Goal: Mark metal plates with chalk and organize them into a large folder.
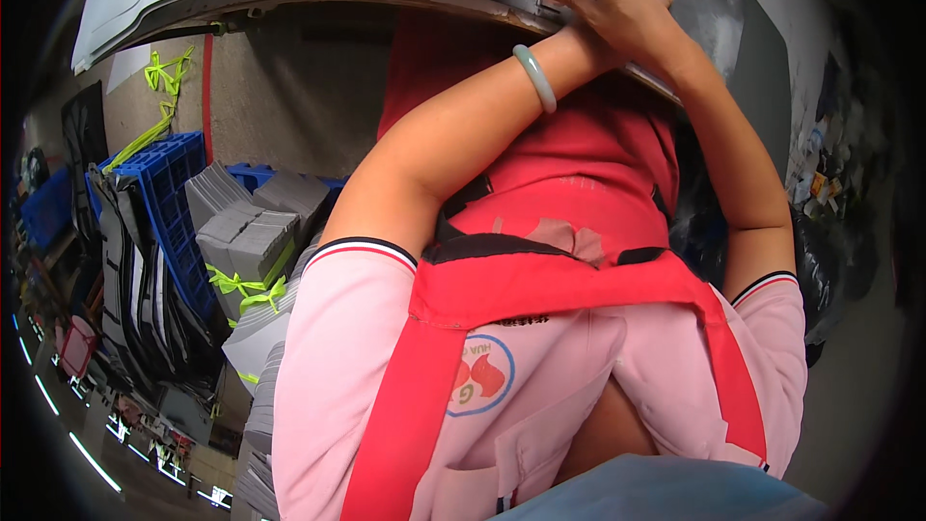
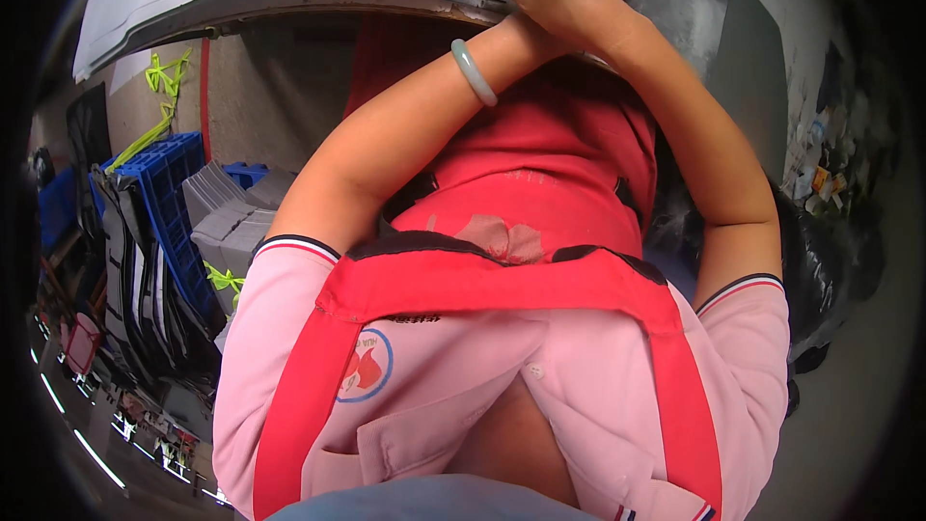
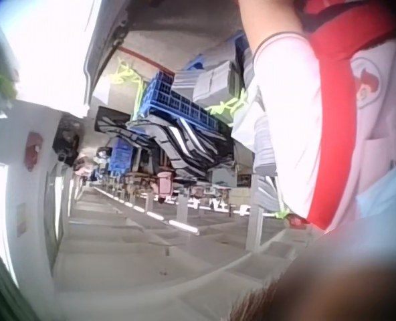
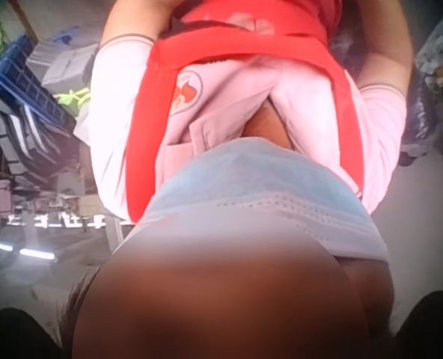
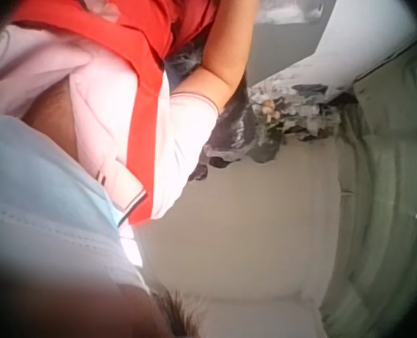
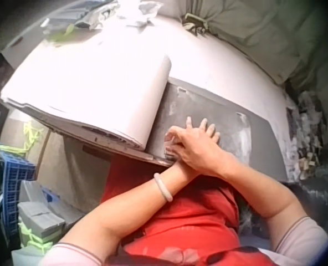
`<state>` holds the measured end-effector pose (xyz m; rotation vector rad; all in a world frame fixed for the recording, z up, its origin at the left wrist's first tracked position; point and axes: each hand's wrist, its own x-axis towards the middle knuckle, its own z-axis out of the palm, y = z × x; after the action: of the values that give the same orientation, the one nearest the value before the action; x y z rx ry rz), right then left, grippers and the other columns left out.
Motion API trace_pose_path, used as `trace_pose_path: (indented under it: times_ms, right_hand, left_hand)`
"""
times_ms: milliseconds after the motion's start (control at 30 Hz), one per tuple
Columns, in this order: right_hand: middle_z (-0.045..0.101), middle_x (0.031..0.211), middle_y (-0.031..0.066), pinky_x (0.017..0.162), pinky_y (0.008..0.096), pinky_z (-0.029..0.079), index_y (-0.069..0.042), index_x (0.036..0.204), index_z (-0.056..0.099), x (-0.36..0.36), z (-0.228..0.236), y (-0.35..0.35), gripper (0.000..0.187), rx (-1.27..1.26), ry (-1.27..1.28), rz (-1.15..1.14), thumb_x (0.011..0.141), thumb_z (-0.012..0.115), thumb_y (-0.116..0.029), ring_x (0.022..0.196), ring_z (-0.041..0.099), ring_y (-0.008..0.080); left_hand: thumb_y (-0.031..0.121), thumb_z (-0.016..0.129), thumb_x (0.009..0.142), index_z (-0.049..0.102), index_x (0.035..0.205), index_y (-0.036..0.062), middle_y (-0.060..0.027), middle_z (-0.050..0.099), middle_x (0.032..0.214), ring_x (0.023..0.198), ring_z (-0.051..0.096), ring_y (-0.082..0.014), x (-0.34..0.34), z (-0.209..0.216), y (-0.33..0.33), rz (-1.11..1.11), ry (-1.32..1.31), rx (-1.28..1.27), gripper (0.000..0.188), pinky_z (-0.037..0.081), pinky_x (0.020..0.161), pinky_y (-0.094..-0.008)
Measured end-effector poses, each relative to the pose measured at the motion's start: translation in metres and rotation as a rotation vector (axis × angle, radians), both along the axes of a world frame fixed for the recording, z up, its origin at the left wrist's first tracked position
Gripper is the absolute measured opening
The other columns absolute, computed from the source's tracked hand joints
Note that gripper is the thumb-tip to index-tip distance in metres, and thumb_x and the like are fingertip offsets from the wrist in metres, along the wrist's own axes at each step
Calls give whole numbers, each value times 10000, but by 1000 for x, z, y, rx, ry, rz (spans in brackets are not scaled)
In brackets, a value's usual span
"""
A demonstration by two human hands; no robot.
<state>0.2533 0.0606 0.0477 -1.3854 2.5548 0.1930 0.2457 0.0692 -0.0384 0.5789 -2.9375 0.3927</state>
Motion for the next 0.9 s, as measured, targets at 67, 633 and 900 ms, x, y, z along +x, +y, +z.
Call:
trace_pose_path:
  times_ms: [67, 633, 900]
  right_hand:
    - [732, 847, 97, 748, 354, 515, -71, 1007, 692, -41, -36, 27, 209, -355, 22, 461, 919, 713, -260, 766, 671, 281]
    - [750, 978, 30, 800, 273, 528, -46, 1052, 730, -117, -21, 77, 182, -850, -705, -146, 956, 736, -201, 883, 684, 137]
    - [703, 1044, 2, 841, 226, 499, -40, 1130, 734, -251, -103, 210, 260, -1018, -280, -614, 960, 757, -236, 936, 634, 86]
  left_hand:
    - [237, 583, 930, 607, 1347, 126, -121, 560, 1406, 1423, 427, -345, 3, -1, 2, -46, 58, 67, 432, 187, 1161, -721]
    - [189, 609, 921, 619, 1309, 100, -113, 599, 1320, 1341, 485, -328, 7, -22, -20, -258, 567, 497, 399, 267, 1127, -668]
    - [159, 585, 911, 608, 1347, 88, -117, 541, 1454, 1453, 401, -335, 11, -2, -22, -297, 334, 590, 442, 140, 1194, -722]
